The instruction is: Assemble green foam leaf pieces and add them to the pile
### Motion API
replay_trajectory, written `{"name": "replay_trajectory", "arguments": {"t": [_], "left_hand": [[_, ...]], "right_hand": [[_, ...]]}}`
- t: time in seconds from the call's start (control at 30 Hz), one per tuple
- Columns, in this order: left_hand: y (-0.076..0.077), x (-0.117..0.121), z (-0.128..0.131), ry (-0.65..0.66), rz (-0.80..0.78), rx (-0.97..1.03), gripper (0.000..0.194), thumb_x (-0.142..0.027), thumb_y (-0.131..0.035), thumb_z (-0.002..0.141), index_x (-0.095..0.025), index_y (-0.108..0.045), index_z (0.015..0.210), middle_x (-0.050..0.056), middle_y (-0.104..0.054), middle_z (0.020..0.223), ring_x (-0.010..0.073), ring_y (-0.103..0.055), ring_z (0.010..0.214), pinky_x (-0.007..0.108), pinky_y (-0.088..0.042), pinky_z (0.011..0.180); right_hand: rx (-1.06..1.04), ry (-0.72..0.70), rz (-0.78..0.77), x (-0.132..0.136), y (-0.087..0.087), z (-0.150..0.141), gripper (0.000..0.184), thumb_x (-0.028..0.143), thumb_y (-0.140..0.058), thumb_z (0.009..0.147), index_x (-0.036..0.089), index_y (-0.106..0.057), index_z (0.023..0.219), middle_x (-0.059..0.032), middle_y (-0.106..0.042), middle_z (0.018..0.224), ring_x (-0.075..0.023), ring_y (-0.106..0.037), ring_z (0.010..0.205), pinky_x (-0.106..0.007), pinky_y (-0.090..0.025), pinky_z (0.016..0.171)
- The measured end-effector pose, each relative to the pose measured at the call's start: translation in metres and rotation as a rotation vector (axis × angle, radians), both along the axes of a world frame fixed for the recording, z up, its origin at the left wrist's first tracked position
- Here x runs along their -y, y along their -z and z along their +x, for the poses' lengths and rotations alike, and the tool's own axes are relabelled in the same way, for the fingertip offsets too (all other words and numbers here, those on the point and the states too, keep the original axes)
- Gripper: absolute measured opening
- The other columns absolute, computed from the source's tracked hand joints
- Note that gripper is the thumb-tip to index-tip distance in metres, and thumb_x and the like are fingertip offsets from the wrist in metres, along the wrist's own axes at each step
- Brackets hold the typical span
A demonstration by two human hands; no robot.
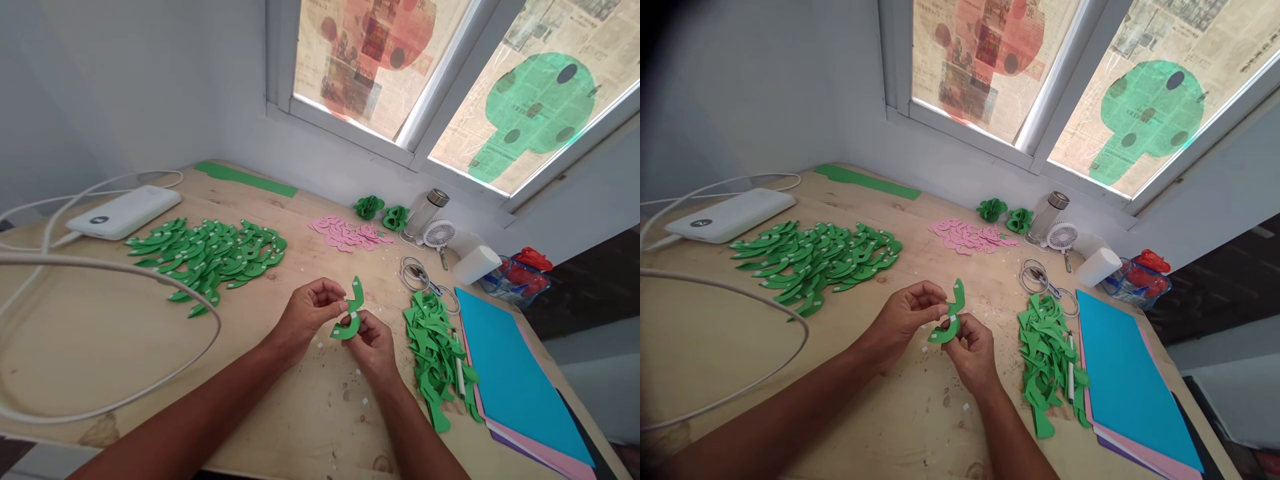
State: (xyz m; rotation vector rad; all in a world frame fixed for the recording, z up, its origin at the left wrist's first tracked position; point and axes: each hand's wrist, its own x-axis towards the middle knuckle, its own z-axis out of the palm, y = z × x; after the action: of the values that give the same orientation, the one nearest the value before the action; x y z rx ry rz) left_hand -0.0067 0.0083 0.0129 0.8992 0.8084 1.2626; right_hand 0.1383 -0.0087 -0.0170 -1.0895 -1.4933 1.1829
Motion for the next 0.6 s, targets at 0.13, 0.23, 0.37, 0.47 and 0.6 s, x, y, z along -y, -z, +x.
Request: {"name": "replay_trajectory", "arguments": {"t": [0.13,0.23,0.37,0.47,0.6], "left_hand": [[0.0012,-0.001,0.0,-0.018,0.014,0.003,0.019,-0.019,-0.072,0.063,-0.016,-0.06,0.077,-0.002,-0.061,0.066,0.0094,-0.056,0.061,0.02,-0.043,0.061],[0.0005,-0.0016,-0.0001,-0.038,-0.006,-0.001,0.02,-0.021,-0.073,0.061,-0.015,-0.059,0.075,-0.001,-0.061,0.066,0.0107,-0.056,0.06,0.022,-0.044,0.06],[0.0015,-0.0027,0.0001,-0.086,-0.019,0.006,0.02,-0.021,-0.073,0.059,-0.016,-0.06,0.073,-0.002,-0.061,0.066,0.0101,-0.056,0.057,0.022,-0.044,0.058],[0.0022,-0.0031,0.0003,-0.094,-0.015,0.018,0.019,-0.02,-0.073,0.06,-0.016,-0.059,0.073,-0.002,-0.061,0.067,0.0089,-0.055,0.059,0.021,-0.043,0.059],[0.0012,-0.0028,0.0002,-0.09,-0.02,0.014,0.019,-0.02,-0.073,0.061,-0.015,-0.059,0.073,-0.002,-0.061,0.066,0.0094,-0.055,0.059,0.021,-0.043,0.058]], "right_hand": [[-0.031,-0.004,-0.028,0.0002,-0.0007,-0.001,0.012,0.029,-0.061,0.072,0.017,-0.06,0.076,0.0014,-0.059,0.058,-0.0109,-0.051,0.052,-0.022,-0.04,0.052],[-0.041,0.001,-0.053,0.0,-0.0011,-0.0016,0.017,0.033,-0.061,0.073,0.017,-0.06,0.078,0.0016,-0.058,0.056,-0.0101,-0.049,0.049,-0.021,-0.038,0.049],[-0.04,-0.018,-0.056,-0.0004,-0.0018,-0.0014,0.023,0.039,-0.059,0.075,0.016,-0.06,0.079,0.0015,-0.057,0.054,-0.0088,-0.044,0.045,-0.021,-0.035,0.044],[-0.038,-0.03,-0.043,-0.0001,-0.0031,-0.0012,0.023,0.039,-0.058,0.077,0.016,-0.06,0.079,0.0014,-0.057,0.055,-0.0088,-0.043,0.046,-0.021,-0.035,0.045],[-0.045,-0.027,-0.032,0.0004,-0.004,-0.0018,0.022,0.038,-0.057,0.078,0.016,-0.061,0.08,0.0012,-0.058,0.057,-0.0094,-0.045,0.048,-0.021,-0.036,0.047]]}}
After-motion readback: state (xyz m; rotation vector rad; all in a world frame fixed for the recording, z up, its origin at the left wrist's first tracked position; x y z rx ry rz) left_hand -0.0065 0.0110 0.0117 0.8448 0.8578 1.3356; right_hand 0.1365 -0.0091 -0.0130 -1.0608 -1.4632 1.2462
